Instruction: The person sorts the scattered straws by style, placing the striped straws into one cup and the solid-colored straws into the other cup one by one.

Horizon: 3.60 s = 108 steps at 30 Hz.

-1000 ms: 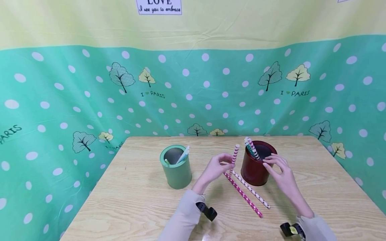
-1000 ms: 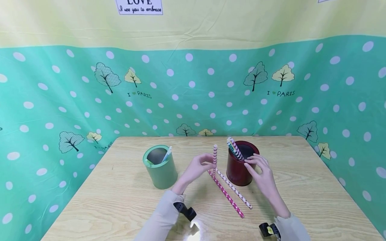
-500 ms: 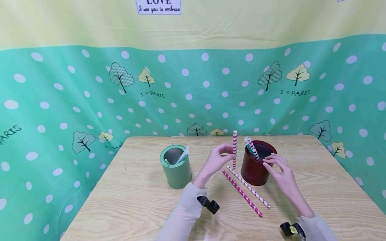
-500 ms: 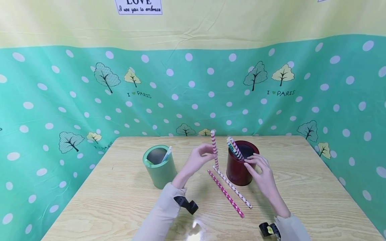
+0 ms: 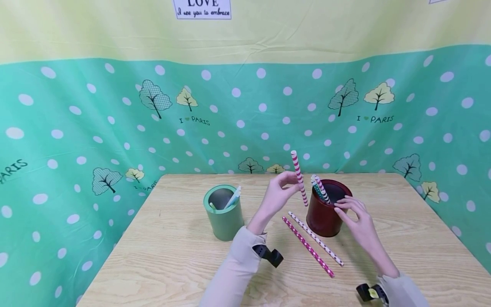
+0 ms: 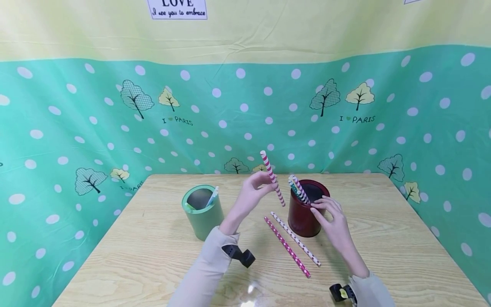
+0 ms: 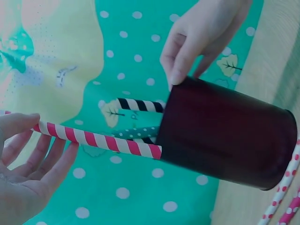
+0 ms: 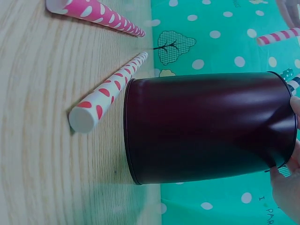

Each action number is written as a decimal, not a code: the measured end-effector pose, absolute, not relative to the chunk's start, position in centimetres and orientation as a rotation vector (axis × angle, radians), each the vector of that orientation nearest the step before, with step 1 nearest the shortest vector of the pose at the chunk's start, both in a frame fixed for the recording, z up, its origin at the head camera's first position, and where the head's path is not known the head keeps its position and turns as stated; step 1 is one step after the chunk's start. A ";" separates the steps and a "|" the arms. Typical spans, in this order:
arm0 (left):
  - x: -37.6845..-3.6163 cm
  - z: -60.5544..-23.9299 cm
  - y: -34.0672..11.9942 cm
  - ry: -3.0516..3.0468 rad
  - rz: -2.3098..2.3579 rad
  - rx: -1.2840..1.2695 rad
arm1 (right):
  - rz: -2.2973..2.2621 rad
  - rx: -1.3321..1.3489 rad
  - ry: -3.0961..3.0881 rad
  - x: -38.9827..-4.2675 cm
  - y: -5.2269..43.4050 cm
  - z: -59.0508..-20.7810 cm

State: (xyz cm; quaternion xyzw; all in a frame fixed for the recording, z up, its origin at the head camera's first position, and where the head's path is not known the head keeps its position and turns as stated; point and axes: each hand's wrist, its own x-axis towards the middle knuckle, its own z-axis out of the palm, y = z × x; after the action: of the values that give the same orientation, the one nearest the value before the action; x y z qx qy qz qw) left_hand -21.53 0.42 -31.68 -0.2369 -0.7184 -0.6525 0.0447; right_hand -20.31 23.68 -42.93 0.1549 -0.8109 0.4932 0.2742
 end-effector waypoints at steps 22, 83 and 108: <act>-21.6 -28.6 2.6 -1.941 -2.032 -0.784 | 1.334 0.472 -2.125 -21.4 24.4 -44.4; -23.8 -40.4 1.3 -2.416 -1.831 -0.747 | 1.318 0.511 -2.111 -24.3 26.7 -48.8; -23.4 -43.5 0.7 -2.707 -1.643 -0.981 | 1.200 0.398 -2.172 -26.1 27.9 -51.5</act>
State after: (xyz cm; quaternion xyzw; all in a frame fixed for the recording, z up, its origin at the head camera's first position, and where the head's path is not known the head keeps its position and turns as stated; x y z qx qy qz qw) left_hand -23.36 0.69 -43.52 -0.2949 -0.8135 -0.4937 -0.0866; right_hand -26.06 27.94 -51.51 0.1505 -0.8220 0.4542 0.3089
